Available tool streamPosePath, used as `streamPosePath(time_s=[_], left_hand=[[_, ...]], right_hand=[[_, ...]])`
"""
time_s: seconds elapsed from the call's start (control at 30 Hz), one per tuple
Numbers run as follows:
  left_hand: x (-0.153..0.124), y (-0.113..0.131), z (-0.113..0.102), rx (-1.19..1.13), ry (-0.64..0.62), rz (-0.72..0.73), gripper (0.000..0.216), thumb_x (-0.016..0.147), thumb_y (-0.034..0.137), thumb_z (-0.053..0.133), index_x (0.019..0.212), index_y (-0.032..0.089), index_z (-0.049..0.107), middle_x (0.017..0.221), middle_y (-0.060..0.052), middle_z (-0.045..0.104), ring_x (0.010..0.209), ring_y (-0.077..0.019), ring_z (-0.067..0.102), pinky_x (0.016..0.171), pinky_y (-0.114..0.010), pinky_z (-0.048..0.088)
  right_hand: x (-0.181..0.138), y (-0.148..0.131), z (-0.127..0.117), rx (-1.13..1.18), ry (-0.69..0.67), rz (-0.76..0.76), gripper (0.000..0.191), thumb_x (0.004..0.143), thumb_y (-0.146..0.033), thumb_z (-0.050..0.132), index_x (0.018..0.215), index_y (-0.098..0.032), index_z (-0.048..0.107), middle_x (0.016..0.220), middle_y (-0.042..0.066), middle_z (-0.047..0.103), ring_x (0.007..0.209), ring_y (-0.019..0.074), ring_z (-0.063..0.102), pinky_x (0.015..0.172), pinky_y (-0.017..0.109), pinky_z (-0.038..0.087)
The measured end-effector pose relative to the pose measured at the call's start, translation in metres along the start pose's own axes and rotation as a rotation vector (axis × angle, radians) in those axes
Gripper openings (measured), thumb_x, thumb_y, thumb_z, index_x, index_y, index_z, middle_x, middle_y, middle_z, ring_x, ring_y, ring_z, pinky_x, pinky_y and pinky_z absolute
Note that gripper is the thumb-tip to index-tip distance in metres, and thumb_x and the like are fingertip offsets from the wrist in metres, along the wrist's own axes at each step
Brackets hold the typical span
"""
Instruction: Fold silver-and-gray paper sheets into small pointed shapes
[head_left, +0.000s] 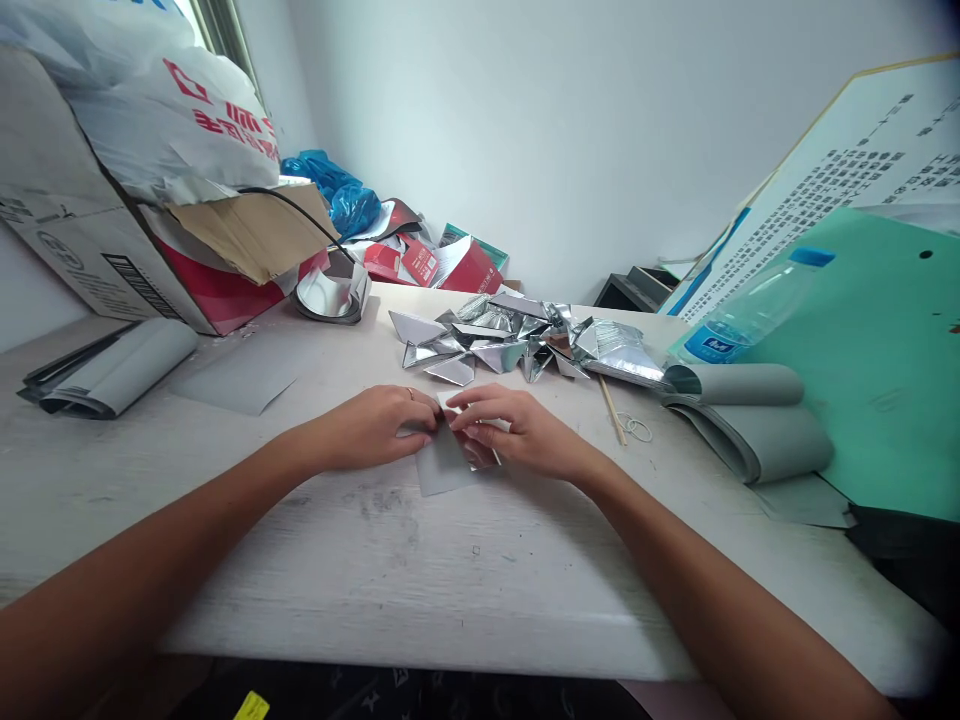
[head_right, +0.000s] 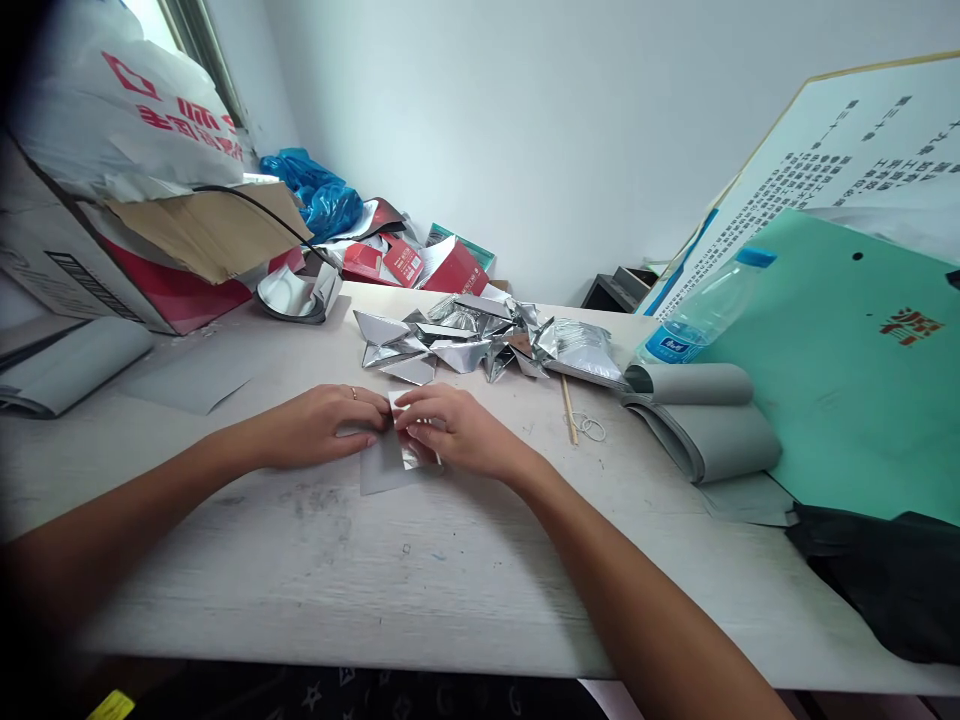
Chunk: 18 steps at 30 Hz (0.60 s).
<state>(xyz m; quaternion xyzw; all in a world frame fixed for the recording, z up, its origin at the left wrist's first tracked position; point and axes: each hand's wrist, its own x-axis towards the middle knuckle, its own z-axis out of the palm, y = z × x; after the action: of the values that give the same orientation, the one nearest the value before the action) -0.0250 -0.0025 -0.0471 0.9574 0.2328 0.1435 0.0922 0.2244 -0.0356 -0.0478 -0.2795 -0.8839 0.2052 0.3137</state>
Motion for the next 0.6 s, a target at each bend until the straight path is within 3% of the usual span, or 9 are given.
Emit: streamPosePath(time_s=[0.17,0.4,0.6], left_hand=[[-0.0003,-0.0047,0.0024,-0.055,0.021,0.003,0.021,0.091,0.016,0.059,0.104,0.024,0.073,0.124,-0.004,0.066,0.109,-0.0194,0.065,0.095,-0.031,0.05],[0.0025,-0.0031,0.0049,-0.012,0.081,0.069,0.017,0.09,0.013,0.063,0.097,0.023,0.074,0.107,-0.003,0.07,0.106,-0.0195,0.063,0.097,-0.034,0.047],[0.0031,-0.0015,0.0066,0.038,0.089,0.011,0.019,0.088,0.012,0.065,0.1,0.023,0.075,0.11,-0.002,0.072,0.103,-0.0202,0.066,0.093,-0.035,0.049]], right_hand=[[-0.0027,0.0043,0.0073,-0.229,-0.09,-0.035,0.013,0.093,-0.016,0.06,0.094,-0.019,0.073,0.116,0.01,0.068,0.109,0.0237,0.06,0.094,0.043,0.05],[-0.0031,0.0025,0.0105,-0.381,0.001,-0.026,0.011,0.094,-0.016,0.059,0.092,-0.017,0.07,0.122,0.014,0.061,0.12,0.0274,0.054,0.1,0.045,0.047],[-0.0013,0.0043,0.0115,-0.328,-0.034,0.0,0.009,0.093,-0.014,0.06,0.092,-0.016,0.068,0.115,0.012,0.062,0.11,0.024,0.058,0.094,0.04,0.05]])
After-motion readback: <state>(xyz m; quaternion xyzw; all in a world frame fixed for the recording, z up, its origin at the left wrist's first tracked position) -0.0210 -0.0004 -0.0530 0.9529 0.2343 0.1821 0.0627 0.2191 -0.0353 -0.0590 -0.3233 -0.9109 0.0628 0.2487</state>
